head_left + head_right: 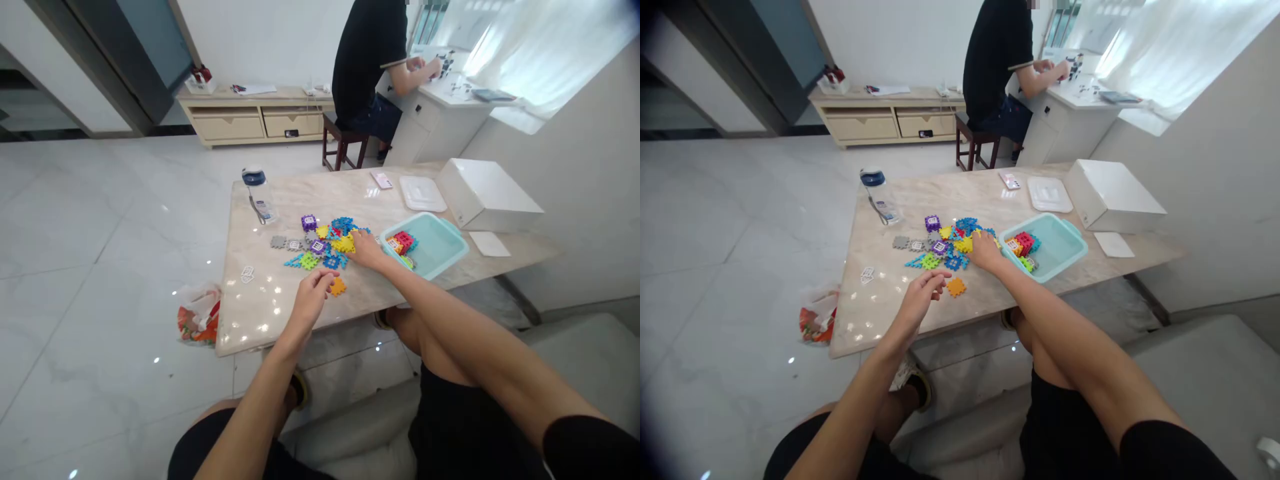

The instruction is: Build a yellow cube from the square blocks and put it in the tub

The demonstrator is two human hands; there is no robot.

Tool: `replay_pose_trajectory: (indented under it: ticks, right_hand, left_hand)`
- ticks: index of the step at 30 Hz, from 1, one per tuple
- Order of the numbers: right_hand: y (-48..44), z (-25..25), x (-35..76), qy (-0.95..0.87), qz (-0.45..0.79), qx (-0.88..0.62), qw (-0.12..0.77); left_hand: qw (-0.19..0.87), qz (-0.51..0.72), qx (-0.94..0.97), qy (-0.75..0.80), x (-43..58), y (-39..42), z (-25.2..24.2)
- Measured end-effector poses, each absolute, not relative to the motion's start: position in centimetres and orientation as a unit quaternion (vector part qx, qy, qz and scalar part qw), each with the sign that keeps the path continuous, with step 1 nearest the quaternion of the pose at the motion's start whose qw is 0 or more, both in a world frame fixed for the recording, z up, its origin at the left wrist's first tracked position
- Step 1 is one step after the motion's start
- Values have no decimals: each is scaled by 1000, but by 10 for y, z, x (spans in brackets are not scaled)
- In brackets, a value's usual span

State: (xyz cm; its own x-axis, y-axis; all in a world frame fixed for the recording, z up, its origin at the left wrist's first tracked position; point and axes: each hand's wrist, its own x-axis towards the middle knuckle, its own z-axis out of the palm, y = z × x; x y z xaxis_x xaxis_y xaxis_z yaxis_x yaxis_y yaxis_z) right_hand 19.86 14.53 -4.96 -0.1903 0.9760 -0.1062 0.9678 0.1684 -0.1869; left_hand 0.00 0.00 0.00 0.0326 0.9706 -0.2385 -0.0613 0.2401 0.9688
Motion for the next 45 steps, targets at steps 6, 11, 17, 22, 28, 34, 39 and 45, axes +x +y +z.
replay_pose_trajectory:
  ticks: [6,11,17,22,28,34,39,45]
  right_hand:
    - [170,-64,199,-735,98,-671,2]
    - [174,-72,200,-729,103,-676,-8]
    - [174,-74,198,-734,89,-673,13]
    - [172,-71,202,-755,90,-649,11]
    - [170,-67,206,-765,90,-638,3]
    - [164,-63,204,-795,92,-600,-2]
    - [162,-65,196,-810,72,-582,-22]
    - [166,-65,196,-830,62,-552,-37]
  left_hand:
    - [628,428,427,490,5,-4,14]
    - [632,433,419,488,2,-4,14]
    - [632,444,416,480,-2,-4,20]
    - [634,441,414,482,0,-3,25]
    - [640,435,419,475,5,0,23]
    - [641,436,416,474,7,2,23]
    - [641,438,416,474,9,1,26]
    - [638,440,415,477,6,1,28]
